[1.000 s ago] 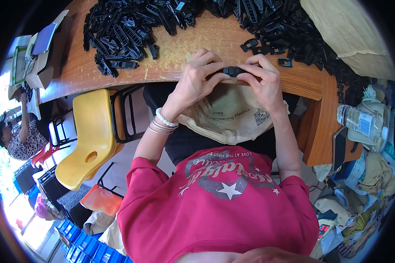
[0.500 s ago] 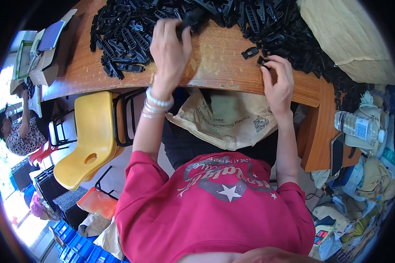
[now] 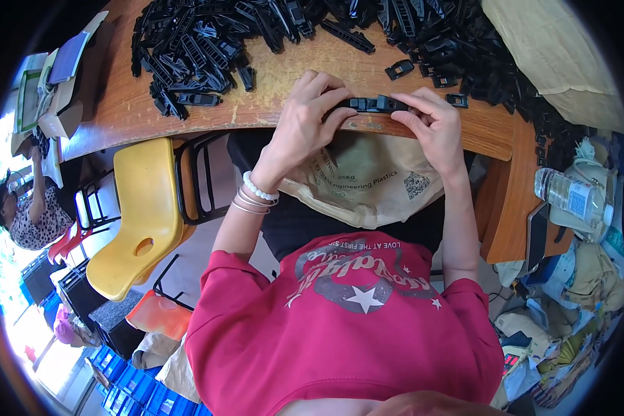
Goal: Snapping together small black plastic parts and placing them into a paper bag.
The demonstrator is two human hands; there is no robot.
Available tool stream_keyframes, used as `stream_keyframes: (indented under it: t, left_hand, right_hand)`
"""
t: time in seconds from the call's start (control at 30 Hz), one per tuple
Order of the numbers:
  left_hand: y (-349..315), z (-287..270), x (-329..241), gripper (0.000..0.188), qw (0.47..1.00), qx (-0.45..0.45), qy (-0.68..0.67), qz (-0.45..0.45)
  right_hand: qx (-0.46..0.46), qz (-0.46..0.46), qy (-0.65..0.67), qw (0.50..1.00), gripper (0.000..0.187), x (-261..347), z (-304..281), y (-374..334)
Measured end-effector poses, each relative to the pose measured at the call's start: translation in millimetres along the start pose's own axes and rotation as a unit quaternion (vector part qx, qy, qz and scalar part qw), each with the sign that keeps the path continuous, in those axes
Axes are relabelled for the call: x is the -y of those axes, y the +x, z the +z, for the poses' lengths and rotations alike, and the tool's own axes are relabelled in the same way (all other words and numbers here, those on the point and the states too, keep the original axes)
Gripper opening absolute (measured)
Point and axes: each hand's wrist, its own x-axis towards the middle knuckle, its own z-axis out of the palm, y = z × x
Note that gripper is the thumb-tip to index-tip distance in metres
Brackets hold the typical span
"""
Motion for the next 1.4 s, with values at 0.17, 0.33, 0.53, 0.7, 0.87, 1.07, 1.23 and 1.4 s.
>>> stream_keyframes:
  t: [0.17, 0.33, 0.53, 0.7, 0.87, 1.07, 1.23, 1.4]
  left_hand:
    - [0.8, 2.5, -0.7, 0.02, 1.0, -0.002, -0.017, 0.006]
    - [0.7, 6.5, -3.2, 0.02, 1.0, -0.013, -0.019, 0.007]
    - [1.9, -0.6, -1.8, 0.022, 0.999, 0.022, -0.04, -0.001]
    - [36.2, -2.7, 16.8, 0.031, 0.998, -0.049, 0.035, 0.013]
    - [56.9, 10.2, 21.8, 0.023, 0.984, -0.039, 0.165, 0.054]
    - [6.3, 17.0, 6.7, 0.015, 0.966, -0.013, 0.198, 0.166]
    - [-5.4, 5.6, -10.5, 0.022, 0.986, -0.101, 0.118, 0.057]
    - [6.4, -5.3, 11.6, 0.019, 0.996, -0.06, 0.069, -0.005]
  right_hand:
    - [-0.005, -0.097, -0.07, 0.993, 0.03, -4.7, 1.9, 9.4]
    - [0.012, -0.127, -0.062, 0.99, 0.031, -5.5, 10.8, 14.8]
    - [0.027, -0.128, -0.078, 0.988, 0.026, -6.6, 10.1, 14.8]
    - [-0.137, -0.205, -0.179, 0.952, 0.015, -7.5, 4.2, 24.2]
    - [-0.172, -0.237, -0.381, 0.877, 0.015, -8.9, 6.2, 36.3]
    - [-0.189, -0.1, 0.123, 0.969, 0.009, -1.0, 18.0, 11.1]
    - [-0.089, 0.023, 0.144, 0.985, 0.023, 2.6, 9.8, 2.9]
    - [-0.034, -0.039, 0.043, 0.998, 0.027, -5.9, 17.3, 24.3]
